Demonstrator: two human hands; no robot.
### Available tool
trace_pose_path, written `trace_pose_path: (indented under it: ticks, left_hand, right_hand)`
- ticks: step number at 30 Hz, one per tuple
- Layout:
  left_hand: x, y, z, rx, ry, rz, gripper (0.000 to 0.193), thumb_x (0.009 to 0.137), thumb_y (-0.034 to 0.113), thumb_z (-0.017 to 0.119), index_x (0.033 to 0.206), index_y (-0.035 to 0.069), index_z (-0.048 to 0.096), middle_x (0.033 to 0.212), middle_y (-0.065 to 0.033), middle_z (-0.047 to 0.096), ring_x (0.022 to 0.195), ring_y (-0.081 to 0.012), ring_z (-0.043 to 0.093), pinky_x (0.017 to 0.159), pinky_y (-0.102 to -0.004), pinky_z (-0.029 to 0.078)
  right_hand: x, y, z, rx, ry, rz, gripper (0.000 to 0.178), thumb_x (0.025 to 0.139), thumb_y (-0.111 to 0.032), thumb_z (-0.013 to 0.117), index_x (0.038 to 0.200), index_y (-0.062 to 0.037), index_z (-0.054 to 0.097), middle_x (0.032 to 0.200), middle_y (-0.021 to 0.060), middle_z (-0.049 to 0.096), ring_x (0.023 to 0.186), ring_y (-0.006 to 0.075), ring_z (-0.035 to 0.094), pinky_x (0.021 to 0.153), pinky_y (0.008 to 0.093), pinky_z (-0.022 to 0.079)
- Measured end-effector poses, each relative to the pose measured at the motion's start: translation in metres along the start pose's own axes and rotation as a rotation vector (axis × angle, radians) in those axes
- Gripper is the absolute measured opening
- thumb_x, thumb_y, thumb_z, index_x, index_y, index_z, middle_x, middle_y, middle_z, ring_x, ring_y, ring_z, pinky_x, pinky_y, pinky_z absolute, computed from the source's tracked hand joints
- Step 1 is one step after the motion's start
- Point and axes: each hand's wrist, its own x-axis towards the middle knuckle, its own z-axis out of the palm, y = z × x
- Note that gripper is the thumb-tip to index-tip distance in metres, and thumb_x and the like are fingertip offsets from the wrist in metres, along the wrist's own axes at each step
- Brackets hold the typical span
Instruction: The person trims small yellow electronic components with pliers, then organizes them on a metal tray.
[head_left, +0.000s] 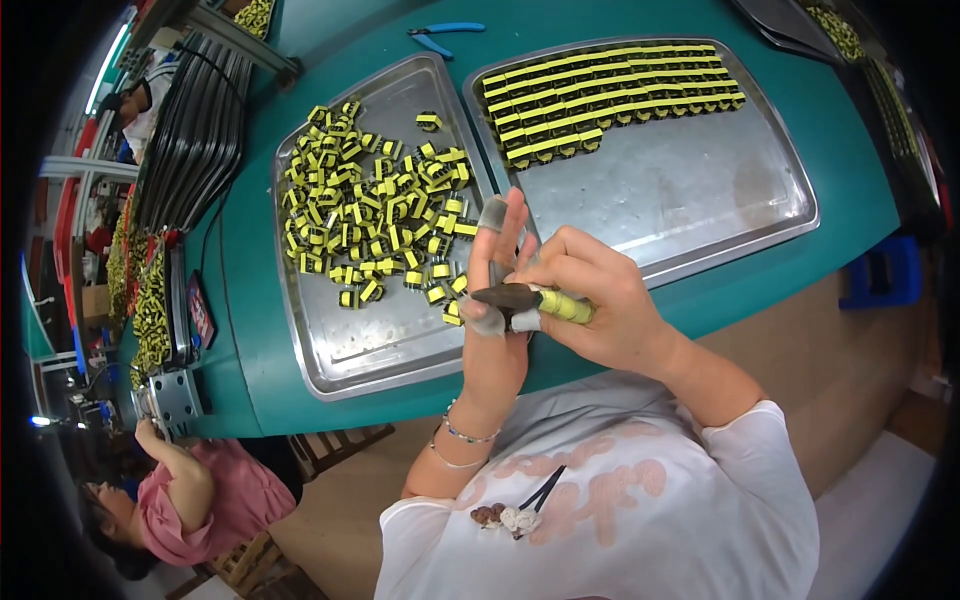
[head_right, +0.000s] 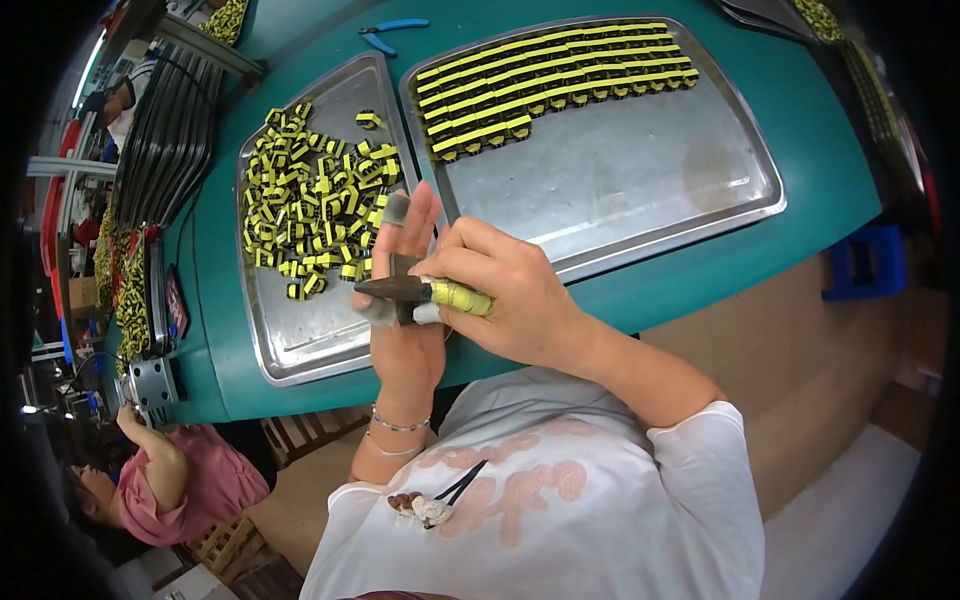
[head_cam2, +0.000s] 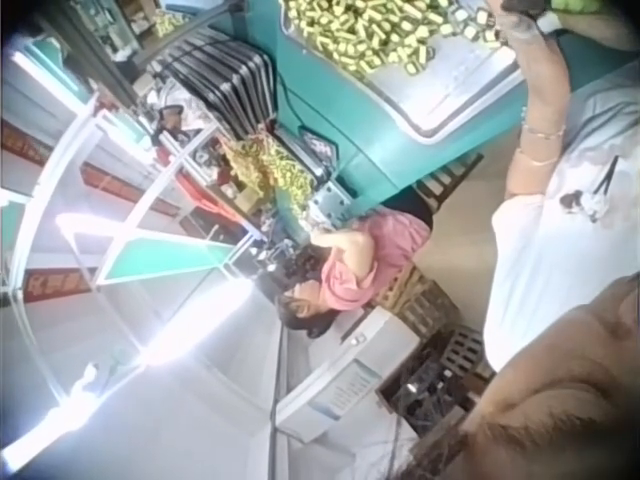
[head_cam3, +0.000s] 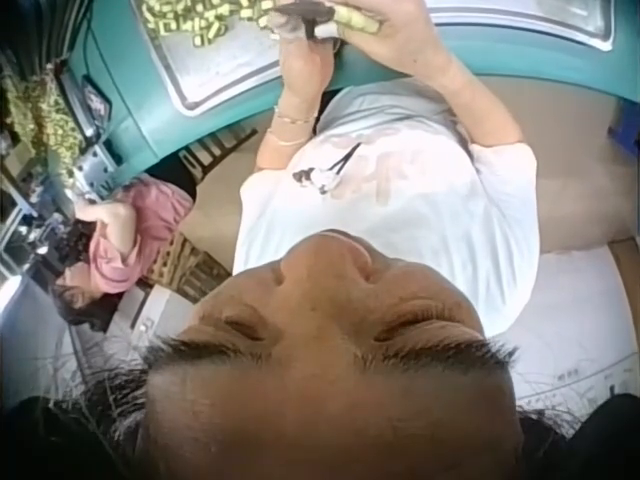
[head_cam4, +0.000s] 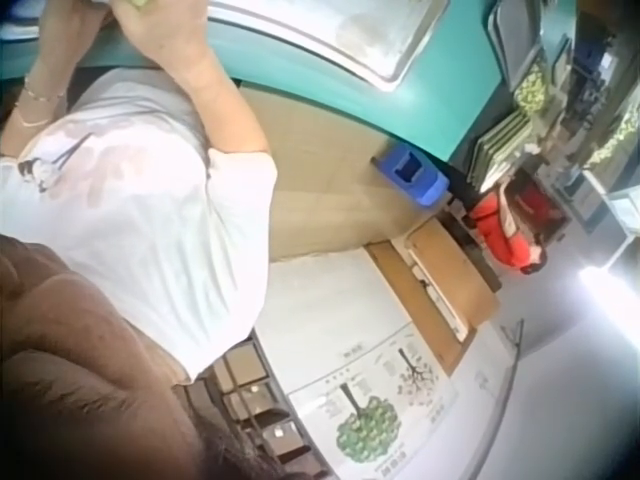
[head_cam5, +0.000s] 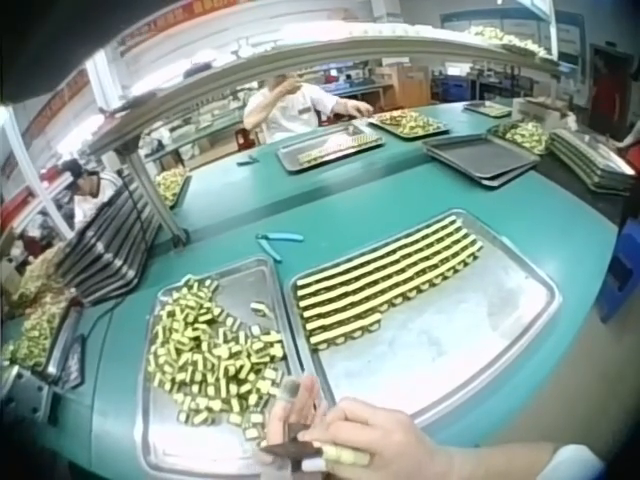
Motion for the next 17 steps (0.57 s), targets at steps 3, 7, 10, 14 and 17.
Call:
trace_pose_path:
  ticks: [3,7,10,14,17]
  left_hand:
    - [0.000,0.004,0.001,-0.303,0.059,-0.141,0.081,0.094,0.064,0.028,0.145,0.002,0.024,0.148,-0.0257,0.028,0.138,-0.0361,0.029,0.115,-0.0454,0.022]
    - [-0.005,0.018,-0.005,-0.466,-0.001,-0.279,0.085,0.092,0.068,0.026,0.147,0.004,0.020,0.150,-0.0223,0.026,0.139,-0.0336,0.028,0.112,-0.0439,0.028]
    - [-0.014,0.022,-0.008,-0.381,-0.074,-0.313,0.086,0.091,0.068,0.033,0.146,0.003,0.022,0.148,-0.0235,0.030,0.136,-0.0309,0.035,0.110,-0.0420,0.033]
    - [-0.022,0.022,-0.014,-0.112,-0.104,-0.281,0.069,0.097,0.054,0.040,0.137,-0.002,0.037,0.131,-0.0191,0.051,0.115,-0.0213,0.053,0.098,-0.0323,0.043]
    - [-0.024,0.019,-0.015,0.026,-0.093,-0.239,0.057,0.100,0.043,0.041,0.130,-0.005,0.045,0.120,-0.0148,0.059,0.102,-0.0157,0.058,0.090,-0.0272,0.045]
  right_hand:
    - [0.002,-0.003,0.003,-0.038,0.023,0.012,0.039,0.060,0.005,0.069,0.097,-0.0070,0.069,0.087,0.0071,0.055,0.070,0.0204,0.057,0.062,0.0312,0.047]
    - [0.001,-0.002,-0.002,-0.172,0.014,-0.133,0.037,0.063,0.003,0.070,0.098,-0.0077,0.069,0.091,0.0072,0.056,0.071,0.0213,0.056,0.062,0.0326,0.048]
    - [-0.002,0.000,-0.009,-0.231,-0.053,-0.291,0.036,0.062,0.001,0.070,0.097,-0.0074,0.069,0.091,0.0069,0.056,0.071,0.0214,0.056,0.062,0.0325,0.049]
    - [-0.011,-0.003,-0.006,-0.248,-0.078,-0.372,0.034,0.061,-0.001,0.071,0.094,-0.0068,0.068,0.089,0.0061,0.055,0.073,0.0238,0.057,0.065,0.0354,0.049]
    - [-0.016,-0.002,-0.003,-0.267,-0.073,-0.360,0.036,0.061,-0.003,0.072,0.096,-0.0078,0.067,0.089,0.0066,0.054,0.077,0.0264,0.058,0.070,0.0386,0.050]
